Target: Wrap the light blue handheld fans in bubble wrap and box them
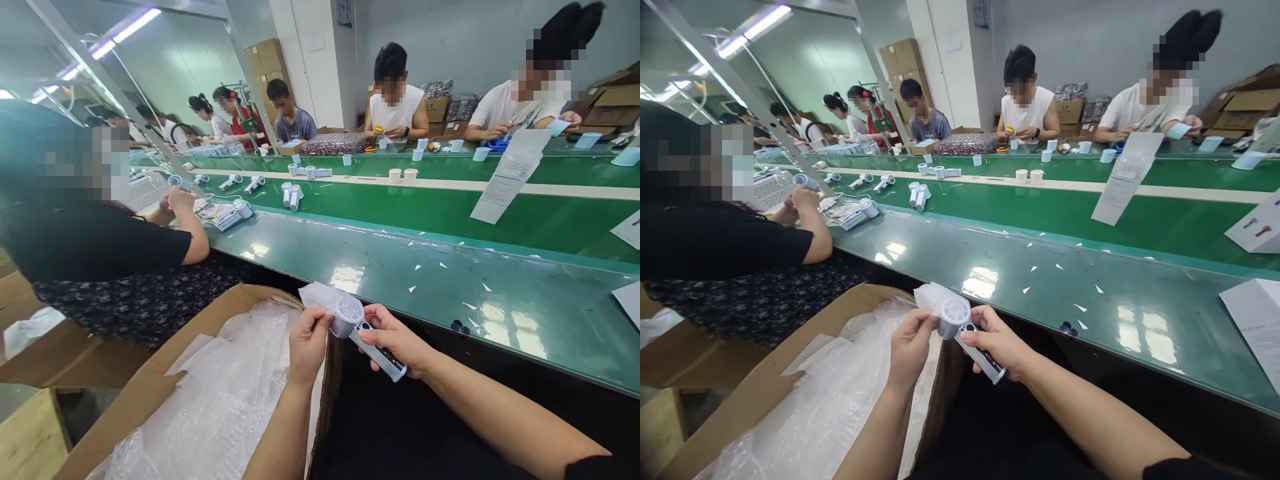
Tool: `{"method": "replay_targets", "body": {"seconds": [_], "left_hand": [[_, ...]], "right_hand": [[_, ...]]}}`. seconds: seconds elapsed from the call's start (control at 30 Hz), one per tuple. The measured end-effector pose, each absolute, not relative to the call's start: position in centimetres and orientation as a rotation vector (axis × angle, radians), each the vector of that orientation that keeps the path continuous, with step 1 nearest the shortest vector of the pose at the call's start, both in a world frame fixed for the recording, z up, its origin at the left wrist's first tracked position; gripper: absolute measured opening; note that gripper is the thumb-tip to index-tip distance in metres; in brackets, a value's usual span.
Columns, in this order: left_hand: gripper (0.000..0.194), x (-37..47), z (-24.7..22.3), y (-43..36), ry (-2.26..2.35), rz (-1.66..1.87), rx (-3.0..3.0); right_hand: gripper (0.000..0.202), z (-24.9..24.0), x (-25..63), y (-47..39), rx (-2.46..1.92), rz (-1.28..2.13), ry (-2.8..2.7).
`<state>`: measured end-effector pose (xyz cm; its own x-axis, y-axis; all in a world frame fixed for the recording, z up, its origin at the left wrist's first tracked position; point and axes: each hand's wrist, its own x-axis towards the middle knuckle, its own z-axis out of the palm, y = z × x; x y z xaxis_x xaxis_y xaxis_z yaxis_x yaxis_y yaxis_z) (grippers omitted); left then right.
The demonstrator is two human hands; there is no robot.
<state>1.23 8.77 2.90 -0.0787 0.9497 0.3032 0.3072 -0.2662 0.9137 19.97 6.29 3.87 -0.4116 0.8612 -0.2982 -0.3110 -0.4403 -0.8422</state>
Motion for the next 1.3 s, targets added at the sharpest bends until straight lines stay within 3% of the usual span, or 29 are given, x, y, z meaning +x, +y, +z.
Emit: {"method": "replay_targets", "body": {"seconds": [0.27, 0.43, 0.63, 0.73, 0.93, 1.0, 1.13, 1.3], "left_hand": [[0.014, 2.3, -0.9, 6.6, 1.768, 1.342, 2.192], [0.012, 4.1, 0.5, 5.6, 1.506, 1.360, 2.387], [0.017, 5.2, 1.5, 5.3, 1.400, 1.130, 2.122], [0.017, 6.2, 1.3, 4.0, 1.412, 1.015, 2.144], [0.026, 8.0, -0.2, 2.0, 0.894, 0.839, 2.473], [0.025, 8.7, -0.7, 2.0, 0.903, 0.827, 2.343], [0.024, 10.3, -1.2, 2.1, 1.045, 0.670, 1.783], [0.046, 11.6, -2.4, 1.9, 1.065, 0.418, 1.378]], "right_hand": [[0.047, 3.2, 19.2, 5.6, -1.168, 1.696, -0.838], [0.061, 3.4, 19.5, 5.6, -1.216, 1.874, -0.848], [0.043, 3.0, 20.7, 3.5, -1.354, 2.104, -0.521], [0.044, 2.2, 22.2, 1.8, -1.317, 2.207, -0.534], [0.059, 0.8, 25.8, -0.1, -1.316, 2.054, -0.412], [0.051, 0.2, 26.4, -0.4, -1.232, 2.045, -0.237], [0.016, -0.9, 27.1, -1.3, -1.226, 2.066, -0.017], [0.008, 0.6, 31.1, -2.5, -1.853, 1.681, -0.837]]}}
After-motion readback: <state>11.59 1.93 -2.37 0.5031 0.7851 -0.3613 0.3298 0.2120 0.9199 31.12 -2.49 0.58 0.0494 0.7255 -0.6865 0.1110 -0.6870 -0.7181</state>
